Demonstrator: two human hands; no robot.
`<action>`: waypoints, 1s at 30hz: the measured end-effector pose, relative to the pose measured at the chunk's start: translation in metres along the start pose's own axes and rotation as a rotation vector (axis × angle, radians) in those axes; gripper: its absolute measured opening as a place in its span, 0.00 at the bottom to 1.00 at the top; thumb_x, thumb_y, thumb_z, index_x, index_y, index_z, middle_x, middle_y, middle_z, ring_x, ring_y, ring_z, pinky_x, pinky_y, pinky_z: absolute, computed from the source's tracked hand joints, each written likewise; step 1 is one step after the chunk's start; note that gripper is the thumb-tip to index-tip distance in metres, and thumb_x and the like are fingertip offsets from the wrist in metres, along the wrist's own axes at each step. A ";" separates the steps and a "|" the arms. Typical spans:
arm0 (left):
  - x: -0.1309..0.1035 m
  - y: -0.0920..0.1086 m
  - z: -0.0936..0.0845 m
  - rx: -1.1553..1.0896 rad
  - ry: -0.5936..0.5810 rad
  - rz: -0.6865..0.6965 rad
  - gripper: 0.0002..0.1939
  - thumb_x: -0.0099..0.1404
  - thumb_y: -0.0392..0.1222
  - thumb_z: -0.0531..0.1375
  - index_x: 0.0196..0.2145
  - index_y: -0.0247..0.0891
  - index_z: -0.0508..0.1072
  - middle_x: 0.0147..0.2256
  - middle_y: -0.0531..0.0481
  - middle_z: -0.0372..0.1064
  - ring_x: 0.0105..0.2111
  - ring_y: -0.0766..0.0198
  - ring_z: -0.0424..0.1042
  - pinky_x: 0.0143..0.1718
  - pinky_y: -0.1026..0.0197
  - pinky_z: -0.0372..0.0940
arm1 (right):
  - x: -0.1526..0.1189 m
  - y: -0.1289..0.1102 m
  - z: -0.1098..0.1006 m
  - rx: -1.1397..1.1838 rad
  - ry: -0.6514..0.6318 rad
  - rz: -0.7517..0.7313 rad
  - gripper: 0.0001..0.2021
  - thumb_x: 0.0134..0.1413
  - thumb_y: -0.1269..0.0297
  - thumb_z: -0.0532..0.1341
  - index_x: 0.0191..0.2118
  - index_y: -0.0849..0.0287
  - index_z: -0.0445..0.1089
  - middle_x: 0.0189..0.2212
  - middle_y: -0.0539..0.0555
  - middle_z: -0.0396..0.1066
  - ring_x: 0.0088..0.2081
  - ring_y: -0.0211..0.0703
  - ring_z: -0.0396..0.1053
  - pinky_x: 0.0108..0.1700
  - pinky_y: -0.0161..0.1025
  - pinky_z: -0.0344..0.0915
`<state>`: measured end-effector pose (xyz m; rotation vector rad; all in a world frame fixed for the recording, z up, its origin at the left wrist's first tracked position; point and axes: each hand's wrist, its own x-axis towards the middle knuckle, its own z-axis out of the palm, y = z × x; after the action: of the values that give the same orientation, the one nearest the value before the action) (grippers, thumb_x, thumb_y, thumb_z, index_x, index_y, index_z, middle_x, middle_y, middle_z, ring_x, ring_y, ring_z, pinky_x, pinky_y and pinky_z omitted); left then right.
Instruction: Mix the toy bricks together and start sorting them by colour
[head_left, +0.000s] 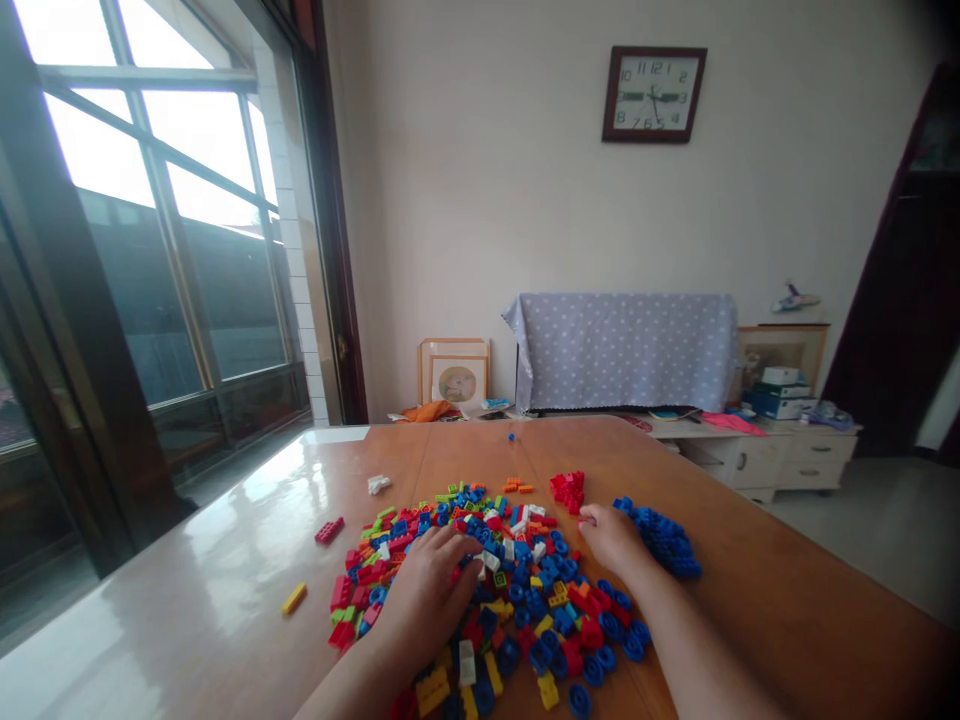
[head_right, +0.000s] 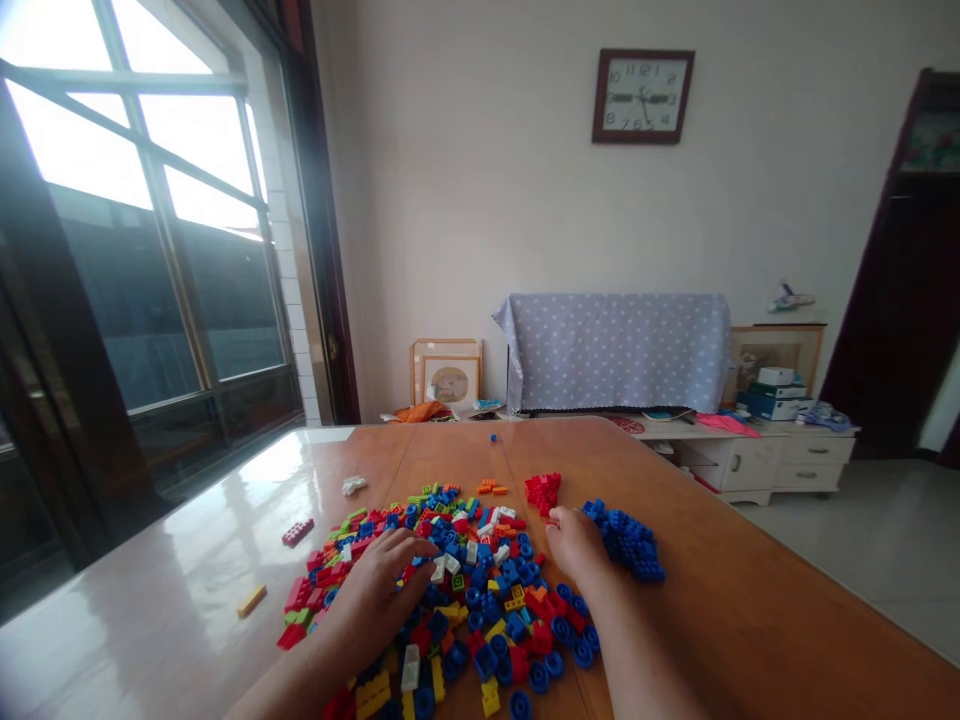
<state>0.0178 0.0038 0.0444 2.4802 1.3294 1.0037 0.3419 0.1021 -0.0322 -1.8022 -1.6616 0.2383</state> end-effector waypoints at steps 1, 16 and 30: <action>0.000 -0.001 0.000 0.002 0.001 -0.002 0.13 0.72 0.46 0.54 0.43 0.44 0.78 0.41 0.44 0.74 0.43 0.53 0.72 0.44 0.55 0.67 | 0.000 0.000 0.001 0.003 0.013 0.008 0.13 0.52 0.69 0.59 0.42 0.58 0.78 0.36 0.57 0.79 0.40 0.48 0.75 0.42 0.39 0.66; -0.001 -0.005 -0.004 0.021 0.013 0.012 0.14 0.71 0.46 0.53 0.44 0.44 0.78 0.41 0.43 0.74 0.42 0.53 0.71 0.42 0.55 0.66 | 0.002 0.006 0.011 0.116 0.026 0.058 0.10 0.53 0.66 0.56 0.40 0.58 0.72 0.36 0.56 0.78 0.38 0.47 0.75 0.41 0.40 0.68; -0.002 -0.007 -0.002 0.032 0.007 0.003 0.12 0.71 0.45 0.54 0.42 0.44 0.77 0.40 0.45 0.74 0.41 0.54 0.71 0.42 0.56 0.65 | 0.003 -0.003 0.015 0.514 -0.032 0.150 0.18 0.51 0.61 0.58 0.47 0.60 0.74 0.48 0.63 0.77 0.44 0.51 0.77 0.45 0.44 0.73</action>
<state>0.0110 0.0060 0.0425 2.5050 1.3548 1.0000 0.3320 0.1103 -0.0407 -1.5292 -1.3284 0.6961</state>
